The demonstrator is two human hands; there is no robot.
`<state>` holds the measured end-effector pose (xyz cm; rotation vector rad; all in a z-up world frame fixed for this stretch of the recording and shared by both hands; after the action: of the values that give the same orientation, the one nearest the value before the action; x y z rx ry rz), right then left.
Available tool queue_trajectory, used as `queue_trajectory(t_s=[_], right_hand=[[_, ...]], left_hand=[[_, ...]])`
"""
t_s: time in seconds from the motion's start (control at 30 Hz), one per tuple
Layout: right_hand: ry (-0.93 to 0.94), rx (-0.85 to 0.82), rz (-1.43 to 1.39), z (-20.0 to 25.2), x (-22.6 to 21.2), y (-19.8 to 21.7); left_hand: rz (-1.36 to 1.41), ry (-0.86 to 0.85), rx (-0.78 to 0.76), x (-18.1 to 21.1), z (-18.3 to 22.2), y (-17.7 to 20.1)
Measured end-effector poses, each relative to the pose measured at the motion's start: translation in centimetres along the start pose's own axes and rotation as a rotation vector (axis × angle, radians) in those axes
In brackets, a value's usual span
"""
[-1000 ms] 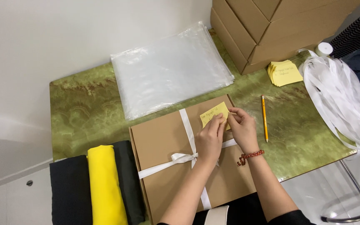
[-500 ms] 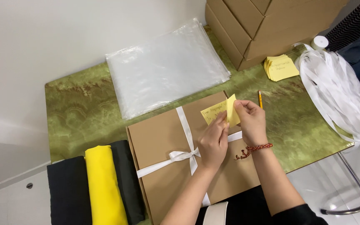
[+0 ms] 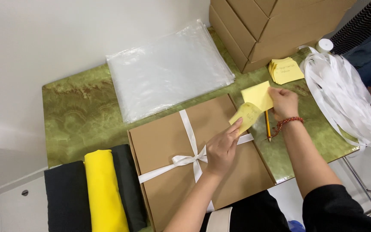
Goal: Tying a ribbon on a box, writing a note, and bagging clothes for shipment.
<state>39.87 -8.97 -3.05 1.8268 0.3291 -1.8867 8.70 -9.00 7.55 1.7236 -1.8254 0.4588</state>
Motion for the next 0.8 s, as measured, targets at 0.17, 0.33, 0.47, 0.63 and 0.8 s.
queue_trajectory(t_s=[0.17, 0.33, 0.47, 0.63, 0.8], right_hand=[[-0.042, 0.227, 0.030, -5.3, 0.7, 6.6], [-0.023, -0.051, 0.457, -1.6, -5.3, 7.6], [0.136, -0.310, 0.443, 4.8, -10.2, 2.3], [0.018, -0.843, 0.325, 12.0, -12.3, -5.4], [0.055, -0.852, 0.348, 14.9, -13.5, -11.8]], left_hand=[[-0.054, -0.048, -0.017, -0.2, -1.3, 1.6], [-0.062, -0.114, -0.020, -0.9, -2.1, 2.5], [-0.134, -0.134, -0.004, -1.9, -2.0, 3.2], [-0.213, -0.172, -0.046, -1.1, -1.7, 5.3], [-0.380, -0.154, -0.001, -3.0, 0.4, 8.4]])
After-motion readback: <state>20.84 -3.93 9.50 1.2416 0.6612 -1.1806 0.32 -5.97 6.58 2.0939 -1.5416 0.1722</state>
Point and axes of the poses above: each hand's wrist, its own z-axis away from the middle knuckle, its own y-axis out of the back of the hand, x = y × z, the point moved 4 cm from there along -z, towards the middle knuckle, and after that the axes turned 3 degrees about y, right-handed, at the moved point
